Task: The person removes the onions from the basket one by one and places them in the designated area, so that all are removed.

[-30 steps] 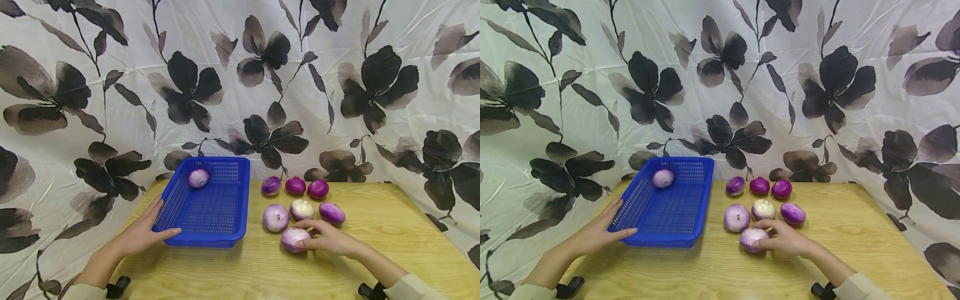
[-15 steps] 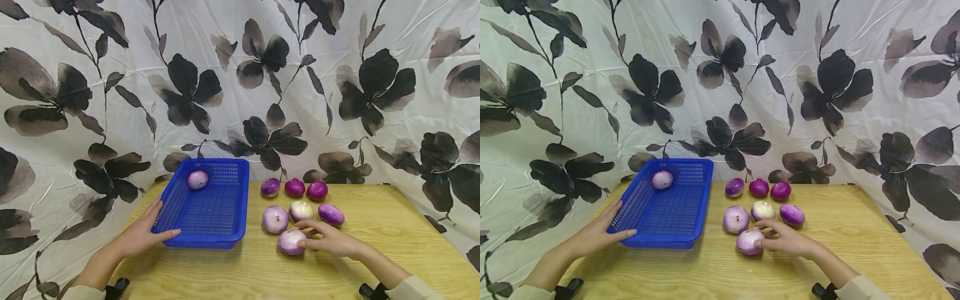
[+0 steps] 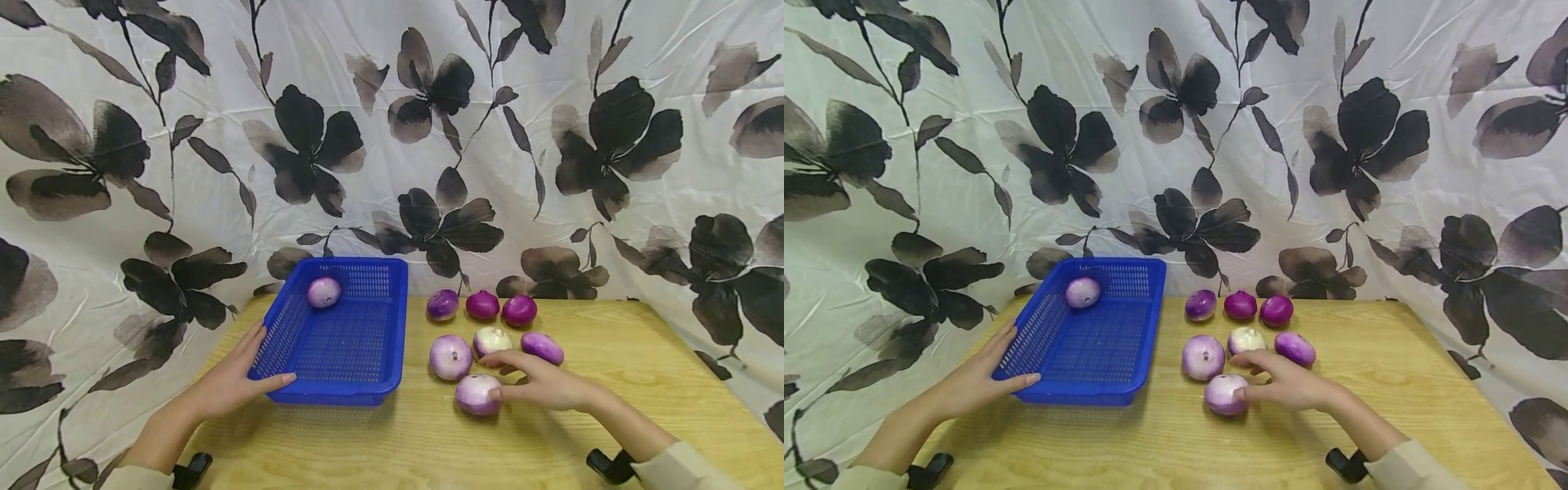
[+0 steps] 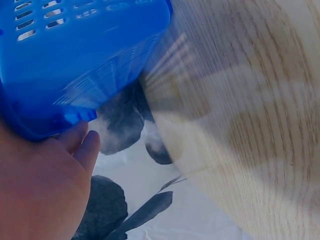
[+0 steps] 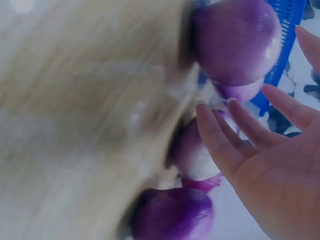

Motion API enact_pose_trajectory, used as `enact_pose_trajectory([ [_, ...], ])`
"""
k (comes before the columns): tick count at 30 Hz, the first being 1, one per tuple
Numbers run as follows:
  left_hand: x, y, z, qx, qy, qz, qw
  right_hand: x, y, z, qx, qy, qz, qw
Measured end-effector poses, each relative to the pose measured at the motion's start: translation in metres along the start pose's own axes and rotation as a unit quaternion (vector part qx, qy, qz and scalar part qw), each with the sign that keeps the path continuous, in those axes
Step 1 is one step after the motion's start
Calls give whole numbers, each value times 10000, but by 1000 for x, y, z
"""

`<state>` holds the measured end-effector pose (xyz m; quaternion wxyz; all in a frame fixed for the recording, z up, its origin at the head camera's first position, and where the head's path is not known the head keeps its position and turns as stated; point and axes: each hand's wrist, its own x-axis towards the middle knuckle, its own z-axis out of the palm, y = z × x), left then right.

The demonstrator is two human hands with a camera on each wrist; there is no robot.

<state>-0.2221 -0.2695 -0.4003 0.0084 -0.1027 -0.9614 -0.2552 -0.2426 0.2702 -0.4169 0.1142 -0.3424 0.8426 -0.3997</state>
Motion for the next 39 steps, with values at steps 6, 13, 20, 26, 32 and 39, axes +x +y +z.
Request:
enact_pose_trajectory([
  [6, 0, -1, -2, 30, -27, -42, 10000, 16, -20, -12, -187, -134, -234, 9995],
  [13, -3, -4, 1, -27, 28, 11, 10000, 34, -41, -21, -358, -98, -377, 9986],
  [20, -1, -4, 1, -59, 38, -27, 10000, 57, -57, -29, -496, 64, -616, 9968],
  [26, -1, -3, 0, -78, 77, 56, 9999, 80, -68, -27, -678, 107, -819, 9943],
  [32, -1, -1, 0, -94, 112, 110, 9998, 108, -83, -21, -637, 37, -1003, 9929],
  [39, -1, 1, 0, -66, 137, 125, 9998, 152, -102, -13, -858, -209, -896, 9921],
])
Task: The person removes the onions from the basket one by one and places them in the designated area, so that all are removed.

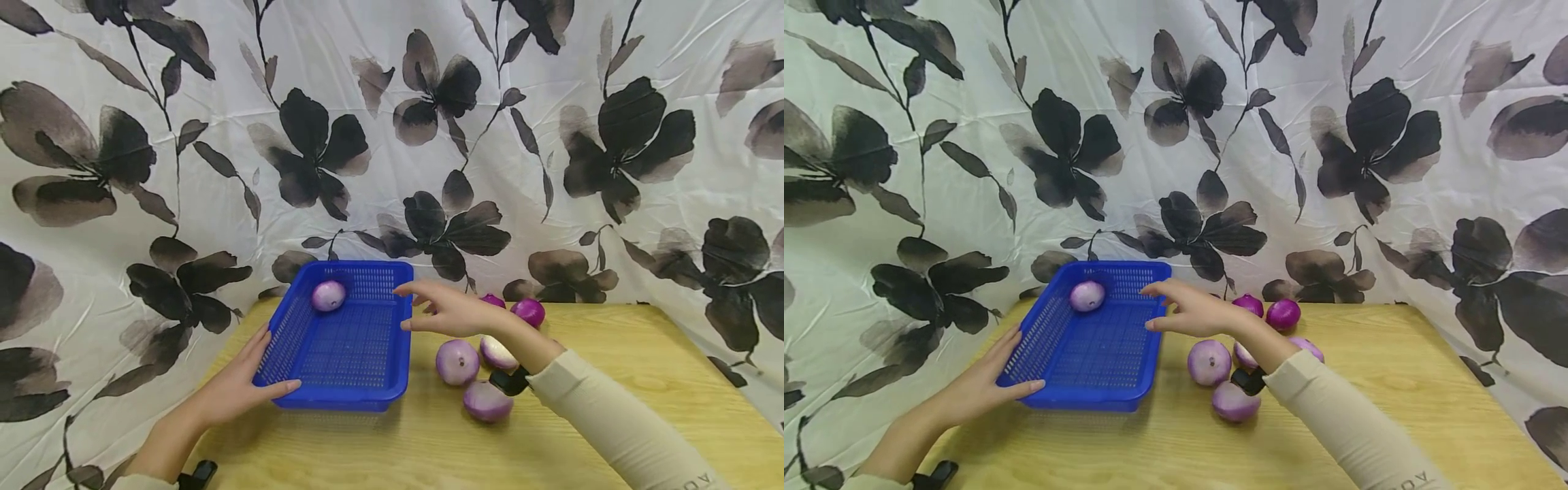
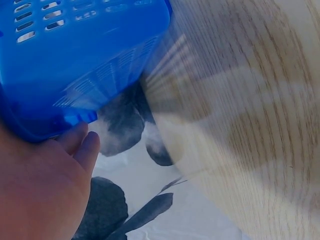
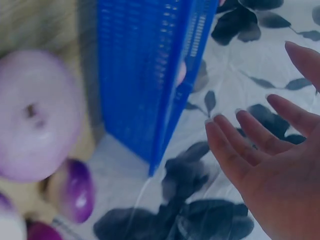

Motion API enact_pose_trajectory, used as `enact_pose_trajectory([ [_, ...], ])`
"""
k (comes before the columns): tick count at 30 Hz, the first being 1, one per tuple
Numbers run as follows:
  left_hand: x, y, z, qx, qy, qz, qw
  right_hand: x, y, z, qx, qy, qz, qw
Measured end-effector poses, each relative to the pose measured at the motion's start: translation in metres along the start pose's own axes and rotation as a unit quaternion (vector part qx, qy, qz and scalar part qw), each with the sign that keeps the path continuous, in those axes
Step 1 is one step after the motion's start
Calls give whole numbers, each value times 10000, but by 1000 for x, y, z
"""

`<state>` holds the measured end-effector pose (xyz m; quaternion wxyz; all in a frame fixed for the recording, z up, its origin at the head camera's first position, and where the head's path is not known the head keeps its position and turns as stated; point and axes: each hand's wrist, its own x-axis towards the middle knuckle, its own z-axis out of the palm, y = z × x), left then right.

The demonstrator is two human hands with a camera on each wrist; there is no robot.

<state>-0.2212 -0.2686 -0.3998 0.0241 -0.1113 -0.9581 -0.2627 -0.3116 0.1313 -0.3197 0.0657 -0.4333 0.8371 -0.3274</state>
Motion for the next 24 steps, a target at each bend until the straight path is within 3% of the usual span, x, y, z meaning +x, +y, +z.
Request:
enact_pose_trajectory([
  [4, -1, 1, 2, 27, -89, -76, 9999, 31, -5, 4, 7, -113, -8, 9999],
  [11, 0, -1, 0, 130, -117, -135, 9998, 96, -10, 10, -55, 94, -97, 9999],
  [15, -1, -3, 0, 139, -132, -163, 9997, 126, -8, 22, -209, 121, 200, 9995],
  [24, 1, -2, 2, 130, -86, -52, 9999, 166, 3, 56, -54, 49, 782, 9969],
])
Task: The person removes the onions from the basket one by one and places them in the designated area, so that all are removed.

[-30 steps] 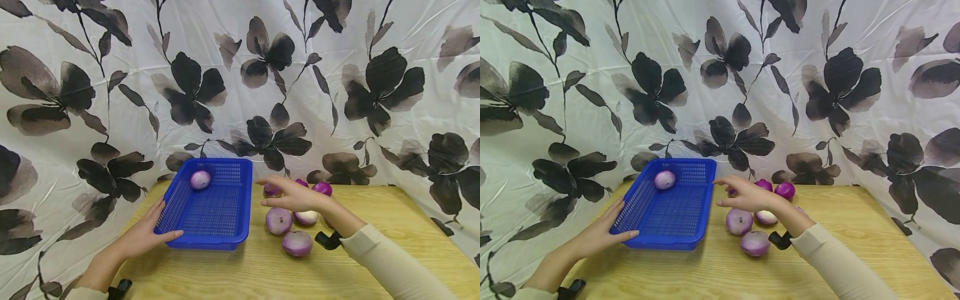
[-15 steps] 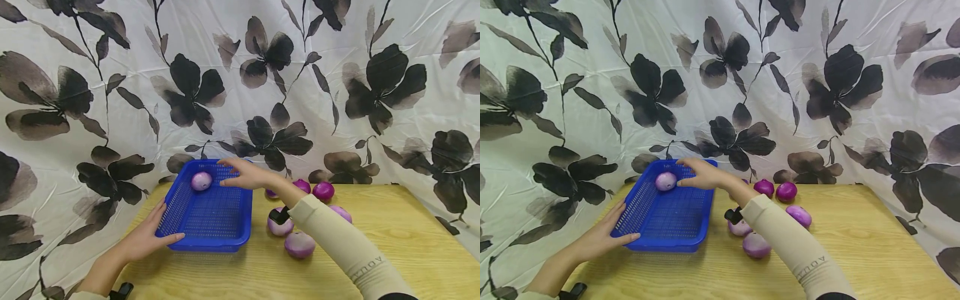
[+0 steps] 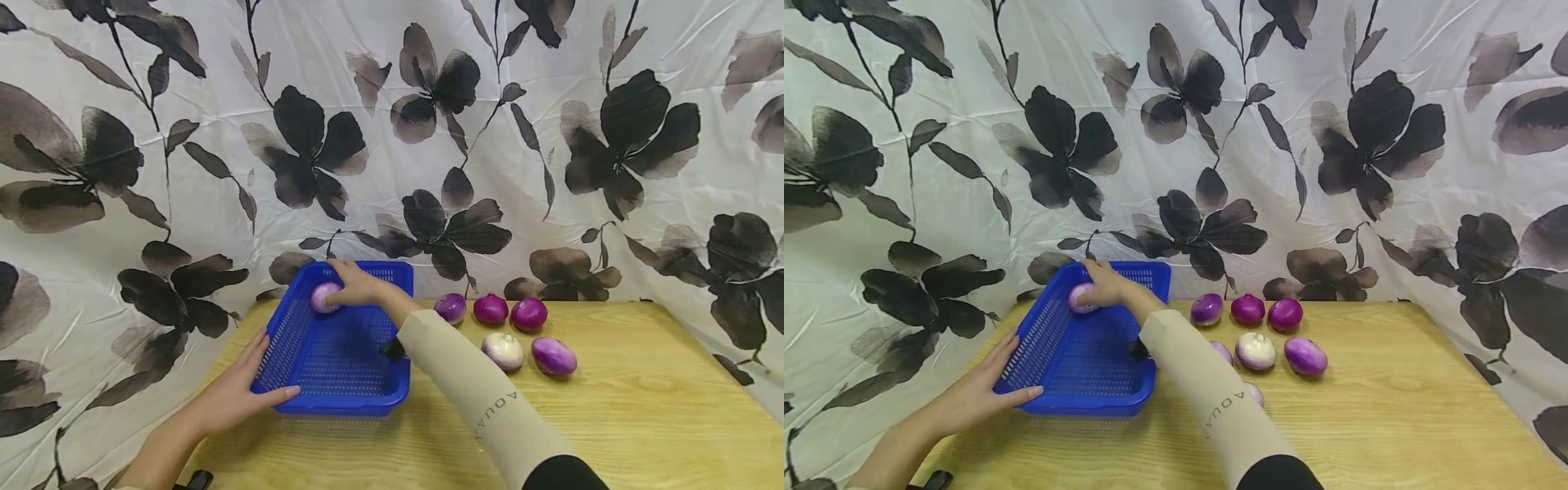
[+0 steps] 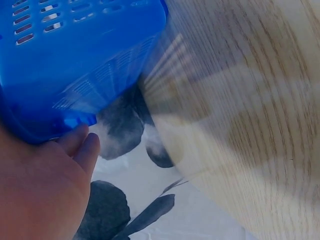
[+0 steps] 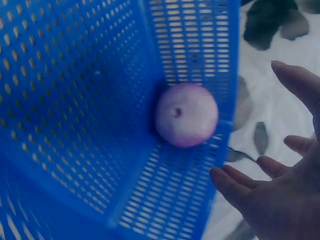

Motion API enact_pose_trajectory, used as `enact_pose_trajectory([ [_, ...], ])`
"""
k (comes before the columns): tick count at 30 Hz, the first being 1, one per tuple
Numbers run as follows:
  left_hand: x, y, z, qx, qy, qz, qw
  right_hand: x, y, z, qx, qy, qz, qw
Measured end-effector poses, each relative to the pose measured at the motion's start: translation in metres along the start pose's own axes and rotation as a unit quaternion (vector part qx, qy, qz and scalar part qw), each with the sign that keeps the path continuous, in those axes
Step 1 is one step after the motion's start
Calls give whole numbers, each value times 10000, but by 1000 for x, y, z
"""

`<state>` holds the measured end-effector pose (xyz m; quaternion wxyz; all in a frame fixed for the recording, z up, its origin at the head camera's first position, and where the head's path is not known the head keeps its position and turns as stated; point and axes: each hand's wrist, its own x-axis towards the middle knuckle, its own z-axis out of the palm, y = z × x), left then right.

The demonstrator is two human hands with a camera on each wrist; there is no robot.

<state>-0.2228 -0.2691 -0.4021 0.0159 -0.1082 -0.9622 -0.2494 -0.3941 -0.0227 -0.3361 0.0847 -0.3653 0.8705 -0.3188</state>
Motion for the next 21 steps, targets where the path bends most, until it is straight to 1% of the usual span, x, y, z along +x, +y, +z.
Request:
enact_pose_trajectory([
  [2, -2, -1, 1, -2, 19, -9, 10000, 6, 1, 10, -26, 43, 182, 9998],
  [4, -2, -1, 1, 8, 38, -10, 10000, 10, 3, 19, -7, 127, 465, 9988],
  [7, -2, 1, 1, 3, 51, 4, 10000, 13, 8, 31, 138, 276, 915, 9953],
  [9, 0, 3, 0, 4, 64, 39, 10000, 14, 11, 37, 300, 360, 1129, 9925],
  [12, 0, 4, 1, -17, 72, 54, 10000, 14, 16, 47, 441, 430, 1216, 9907],
  [15, -2, 5, 2, -10, 68, 50, 10000, 14, 18, 53, 270, 422, 1119, 9925],
  [19, -4, 5, 0, 35, 99, 25, 9999, 17, 20, 56, -33, 445, 1015, 9938],
  [21, -4, 5, -1, 65, 122, 17, 9999, 19, 19, 57, -19, 473, 1059, 9932],
])
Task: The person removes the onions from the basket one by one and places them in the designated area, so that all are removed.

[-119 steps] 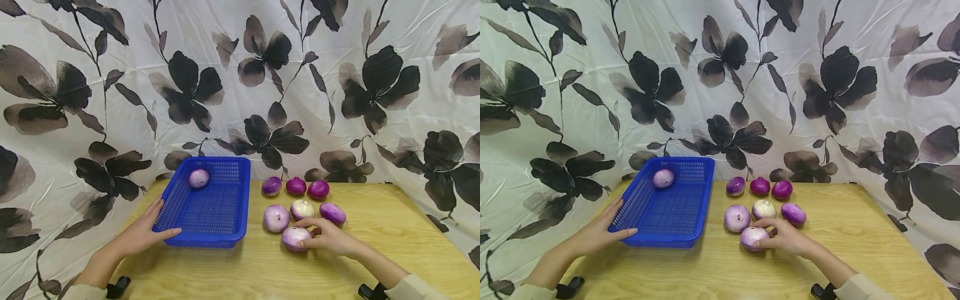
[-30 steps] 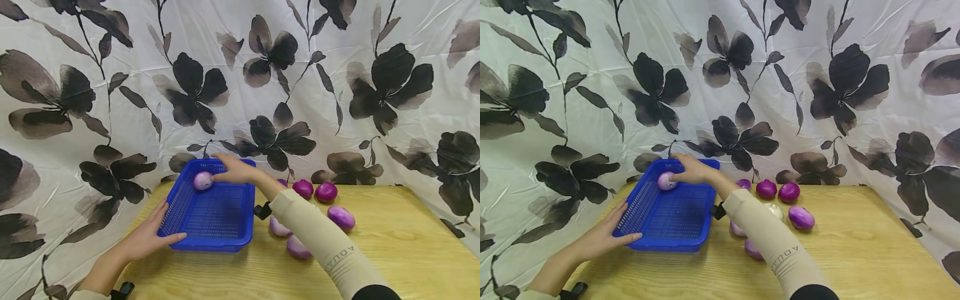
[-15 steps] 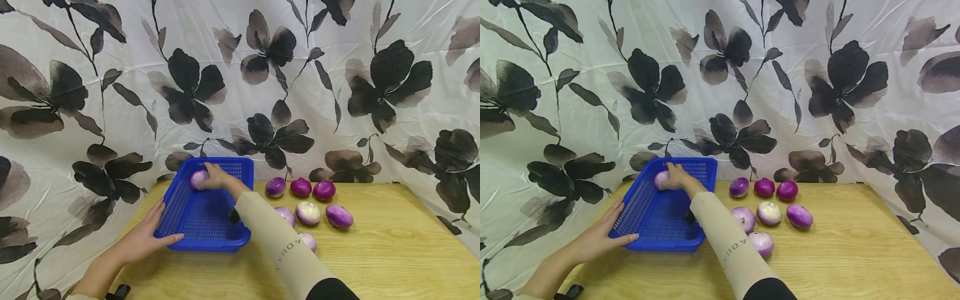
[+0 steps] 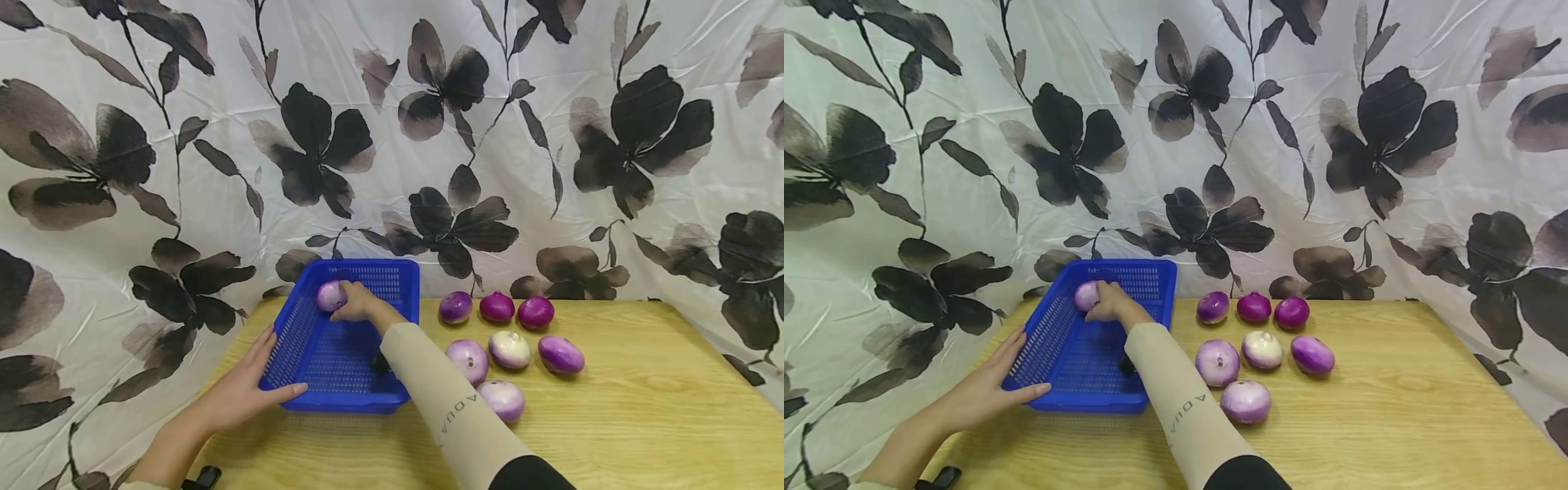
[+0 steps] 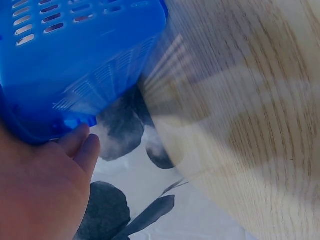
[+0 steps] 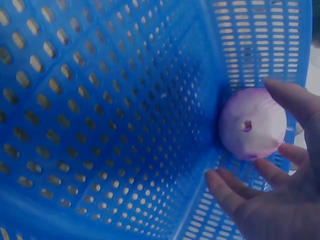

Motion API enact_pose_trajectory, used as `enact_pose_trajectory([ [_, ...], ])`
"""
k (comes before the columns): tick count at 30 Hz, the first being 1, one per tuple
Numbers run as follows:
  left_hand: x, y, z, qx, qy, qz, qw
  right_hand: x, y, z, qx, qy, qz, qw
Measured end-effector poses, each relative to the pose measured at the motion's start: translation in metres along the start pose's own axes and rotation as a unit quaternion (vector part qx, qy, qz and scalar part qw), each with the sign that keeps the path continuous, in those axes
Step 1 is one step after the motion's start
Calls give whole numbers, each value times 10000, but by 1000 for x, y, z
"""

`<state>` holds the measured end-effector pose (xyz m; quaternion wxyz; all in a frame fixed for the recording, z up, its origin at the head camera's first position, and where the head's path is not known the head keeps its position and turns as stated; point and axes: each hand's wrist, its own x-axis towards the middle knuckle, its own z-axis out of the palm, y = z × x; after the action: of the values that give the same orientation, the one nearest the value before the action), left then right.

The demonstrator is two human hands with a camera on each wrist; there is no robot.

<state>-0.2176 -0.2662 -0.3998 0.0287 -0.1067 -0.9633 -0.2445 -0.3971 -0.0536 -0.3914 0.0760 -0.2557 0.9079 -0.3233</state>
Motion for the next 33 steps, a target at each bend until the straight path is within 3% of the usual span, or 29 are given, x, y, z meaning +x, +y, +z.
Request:
enact_pose_trajectory([
  [12, 2, -1, 0, -30, -57, -78, 9999, 2, -4, 3, -32, -281, 286, 9992],
  [16, 2, -1, -1, -65, 14, 14, 10000, 3, -6, 5, -72, -331, 150, 9993],
  [23, 1, 1, 0, -128, -45, 2, 9999, 0, -12, 15, -416, -962, -125, 9944],
  [28, 0, 1, -1, -100, -23, 5, 9999, -4, -19, 15, -334, -1155, -82, 9927],
  [33, -1, -2, -3, -81, -34, -2, 10000, -8, -33, 5, -860, -1094, -403, 9894],
])
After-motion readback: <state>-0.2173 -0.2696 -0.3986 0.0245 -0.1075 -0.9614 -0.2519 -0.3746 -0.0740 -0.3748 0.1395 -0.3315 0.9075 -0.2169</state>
